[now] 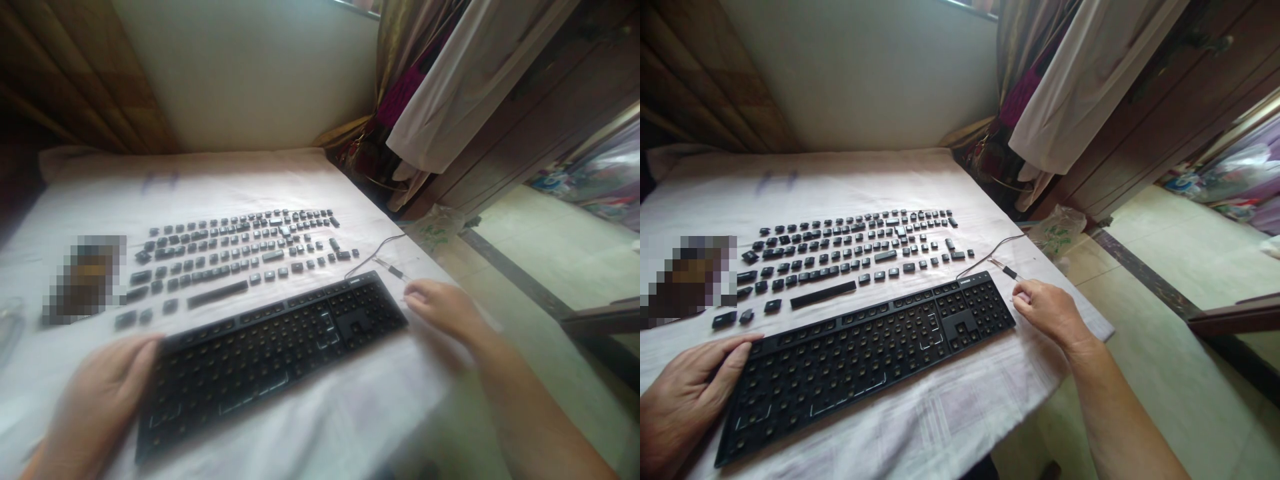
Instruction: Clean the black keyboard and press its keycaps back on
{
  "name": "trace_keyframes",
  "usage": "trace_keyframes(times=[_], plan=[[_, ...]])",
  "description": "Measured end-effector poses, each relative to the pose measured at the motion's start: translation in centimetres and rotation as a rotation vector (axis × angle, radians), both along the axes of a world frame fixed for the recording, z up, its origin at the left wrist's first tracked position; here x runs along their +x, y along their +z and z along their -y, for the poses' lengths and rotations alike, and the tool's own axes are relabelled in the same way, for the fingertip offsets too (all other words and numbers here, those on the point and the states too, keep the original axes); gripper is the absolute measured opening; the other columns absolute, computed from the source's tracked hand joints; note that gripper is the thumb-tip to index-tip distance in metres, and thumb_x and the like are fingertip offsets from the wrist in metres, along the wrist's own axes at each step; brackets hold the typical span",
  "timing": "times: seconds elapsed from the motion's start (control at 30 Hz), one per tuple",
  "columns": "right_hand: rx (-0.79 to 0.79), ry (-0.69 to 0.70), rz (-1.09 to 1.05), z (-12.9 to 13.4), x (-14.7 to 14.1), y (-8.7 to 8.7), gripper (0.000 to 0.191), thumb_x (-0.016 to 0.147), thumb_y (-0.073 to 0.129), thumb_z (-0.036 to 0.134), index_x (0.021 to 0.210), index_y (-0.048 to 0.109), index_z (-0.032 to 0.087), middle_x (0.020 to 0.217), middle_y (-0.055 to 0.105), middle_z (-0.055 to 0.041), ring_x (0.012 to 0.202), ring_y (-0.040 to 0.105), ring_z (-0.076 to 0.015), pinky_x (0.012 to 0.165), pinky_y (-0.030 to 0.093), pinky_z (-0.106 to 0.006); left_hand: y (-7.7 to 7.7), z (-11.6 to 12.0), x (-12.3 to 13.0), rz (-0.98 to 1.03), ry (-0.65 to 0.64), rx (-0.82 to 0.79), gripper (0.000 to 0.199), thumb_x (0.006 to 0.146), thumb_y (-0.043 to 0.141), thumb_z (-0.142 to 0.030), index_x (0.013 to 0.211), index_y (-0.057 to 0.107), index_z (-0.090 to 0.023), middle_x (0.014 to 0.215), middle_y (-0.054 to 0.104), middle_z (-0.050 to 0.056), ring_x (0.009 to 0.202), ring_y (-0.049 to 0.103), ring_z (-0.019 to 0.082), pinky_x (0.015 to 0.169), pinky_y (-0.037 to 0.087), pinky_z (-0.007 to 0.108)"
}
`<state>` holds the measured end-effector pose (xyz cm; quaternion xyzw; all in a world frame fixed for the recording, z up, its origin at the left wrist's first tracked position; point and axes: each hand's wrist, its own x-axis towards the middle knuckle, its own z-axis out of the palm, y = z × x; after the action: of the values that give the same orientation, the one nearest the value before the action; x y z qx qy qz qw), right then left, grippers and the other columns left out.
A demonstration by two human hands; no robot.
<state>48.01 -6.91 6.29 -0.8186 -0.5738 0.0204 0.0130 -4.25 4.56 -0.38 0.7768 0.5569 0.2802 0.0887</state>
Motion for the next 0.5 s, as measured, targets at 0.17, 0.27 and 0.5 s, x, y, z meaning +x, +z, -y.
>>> trace_keyframes(times=[0.17,0.27,0.5], plan=[[0.065,0.038,-0.192,1.2,-1.5,1.2,0.022,0.081,0.054,0.034,0.081,0.074,0.025,0.081,0.077,-0.0023,0.071,0.069,-0.0193,0.062,0.046,-0.028,-0.8,0.5,-0.5,-0.084,0.012,0.085,0.033,0.089,0.039,-0.044,0.103,0.068,-0.039,0.099,0.074,0.003,0.098,0.067,0.031,0.093,0.051,0.049],[0.015,0.162,-0.404,1.4,-4.1,1.0,0.022,0.084,0.054,0.036,0.081,0.073,0.024,0.079,0.076,-0.0026,0.070,0.068,-0.0189,0.064,0.049,-0.028,-1.3,0.4,-0.7,-0.152,0.028,0.131,0.039,0.089,0.036,-0.042,0.115,0.065,-0.037,0.108,0.073,0.005,0.105,0.066,0.034,0.094,0.049,0.051],[-0.056,0.217,-0.329,0.8,-5.6,-0.4,0.017,0.081,0.054,0.029,0.079,0.070,0.024,0.081,0.075,-0.0027,0.074,0.068,-0.0195,0.065,0.047,-0.028,-0.5,0.9,-0.1,-0.383,0.084,0.199,0.043,0.095,0.034,-0.040,0.121,0.064,-0.023,0.119,0.070,0.013,0.102,0.066,0.032,0.091,0.051,0.047]])
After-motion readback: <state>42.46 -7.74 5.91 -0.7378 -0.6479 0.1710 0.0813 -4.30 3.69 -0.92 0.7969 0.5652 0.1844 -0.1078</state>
